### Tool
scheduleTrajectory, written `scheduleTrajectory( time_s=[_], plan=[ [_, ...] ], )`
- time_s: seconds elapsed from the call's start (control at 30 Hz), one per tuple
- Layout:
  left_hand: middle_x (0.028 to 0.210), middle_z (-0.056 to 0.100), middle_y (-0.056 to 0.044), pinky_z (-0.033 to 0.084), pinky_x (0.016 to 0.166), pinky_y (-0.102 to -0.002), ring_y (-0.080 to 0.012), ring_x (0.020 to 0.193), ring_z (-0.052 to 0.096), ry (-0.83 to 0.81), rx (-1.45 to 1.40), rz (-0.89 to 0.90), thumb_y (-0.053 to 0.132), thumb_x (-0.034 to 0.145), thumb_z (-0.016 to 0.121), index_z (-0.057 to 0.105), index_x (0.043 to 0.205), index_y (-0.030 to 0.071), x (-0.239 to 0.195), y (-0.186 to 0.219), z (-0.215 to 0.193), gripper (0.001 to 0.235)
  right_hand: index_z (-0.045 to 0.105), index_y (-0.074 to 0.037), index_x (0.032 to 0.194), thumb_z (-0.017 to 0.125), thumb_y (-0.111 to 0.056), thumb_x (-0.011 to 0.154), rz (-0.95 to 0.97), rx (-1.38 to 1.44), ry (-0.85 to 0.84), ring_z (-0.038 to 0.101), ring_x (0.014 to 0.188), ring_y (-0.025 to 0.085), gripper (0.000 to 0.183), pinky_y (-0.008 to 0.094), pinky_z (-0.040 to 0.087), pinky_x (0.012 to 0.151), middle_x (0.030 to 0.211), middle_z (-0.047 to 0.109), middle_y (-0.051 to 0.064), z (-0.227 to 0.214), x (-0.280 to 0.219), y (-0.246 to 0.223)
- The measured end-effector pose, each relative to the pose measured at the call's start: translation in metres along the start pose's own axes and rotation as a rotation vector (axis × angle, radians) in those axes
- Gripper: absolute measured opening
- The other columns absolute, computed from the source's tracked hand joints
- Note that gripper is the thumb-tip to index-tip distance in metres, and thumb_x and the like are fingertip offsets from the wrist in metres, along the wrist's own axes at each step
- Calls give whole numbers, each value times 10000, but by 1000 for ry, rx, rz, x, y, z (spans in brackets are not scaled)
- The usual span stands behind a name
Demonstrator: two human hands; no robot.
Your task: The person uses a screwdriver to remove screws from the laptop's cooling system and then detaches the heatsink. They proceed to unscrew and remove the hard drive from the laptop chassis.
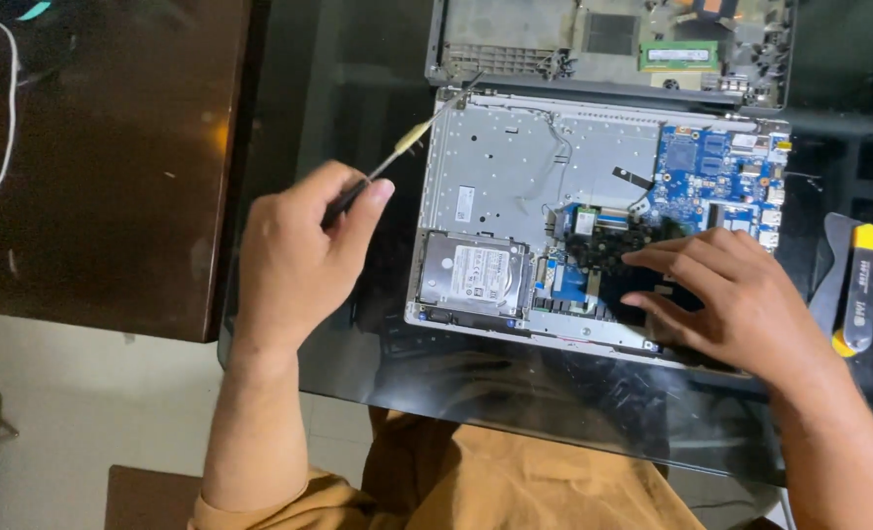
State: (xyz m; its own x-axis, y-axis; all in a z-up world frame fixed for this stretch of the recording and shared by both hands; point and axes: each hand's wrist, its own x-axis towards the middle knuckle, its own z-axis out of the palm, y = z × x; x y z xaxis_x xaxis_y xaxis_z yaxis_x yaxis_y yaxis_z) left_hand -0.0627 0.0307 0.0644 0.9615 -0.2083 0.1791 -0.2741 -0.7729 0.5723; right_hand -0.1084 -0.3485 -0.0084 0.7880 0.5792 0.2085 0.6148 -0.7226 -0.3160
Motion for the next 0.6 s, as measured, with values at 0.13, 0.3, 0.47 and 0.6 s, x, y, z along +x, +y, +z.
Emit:
scheduleTrajectory(
  time_s=[0.13,0.3,0.47,0.6],
  plan=[
    [614,688,-11,360,428,-312,-127,401,505,-150,-99,-220,290,1056,502,775,1051,107,-26,-22,26,329,672,-57,1238,793,-338,858,-3,81,55,628,962,257,488,379,488,848,1082,714,51,17,9,-22],
    [1190,802,26,472,555,-270,-102,476,530,-185,-253,-381,269,995,524,739,1239,148,-65,-33,51,347,500,-6,1336,750,-376,869,46,202,-79,603,1043,338,647,465,527,801,1417,600,143,27,22,-59],
    [579,528,56,387,500,-275,-84,513,470,-304,-409,-576,327,1028,455,717,1365,238,-78,-25,51,435,427,53,1364,768,-332,873,32,290,-39,576,1046,353,711,474,532,872,1411,578,206,41,36,-70],
    [569,521,77,366,586,-231,-45,568,444,-291,-621,-611,318,1026,471,694,1412,198,-91,-24,56,462,429,-35,1436,794,-380,836,202,354,-79,556,1142,362,782,482,490,927,1358,604,128,47,39,-71]
  ],
)
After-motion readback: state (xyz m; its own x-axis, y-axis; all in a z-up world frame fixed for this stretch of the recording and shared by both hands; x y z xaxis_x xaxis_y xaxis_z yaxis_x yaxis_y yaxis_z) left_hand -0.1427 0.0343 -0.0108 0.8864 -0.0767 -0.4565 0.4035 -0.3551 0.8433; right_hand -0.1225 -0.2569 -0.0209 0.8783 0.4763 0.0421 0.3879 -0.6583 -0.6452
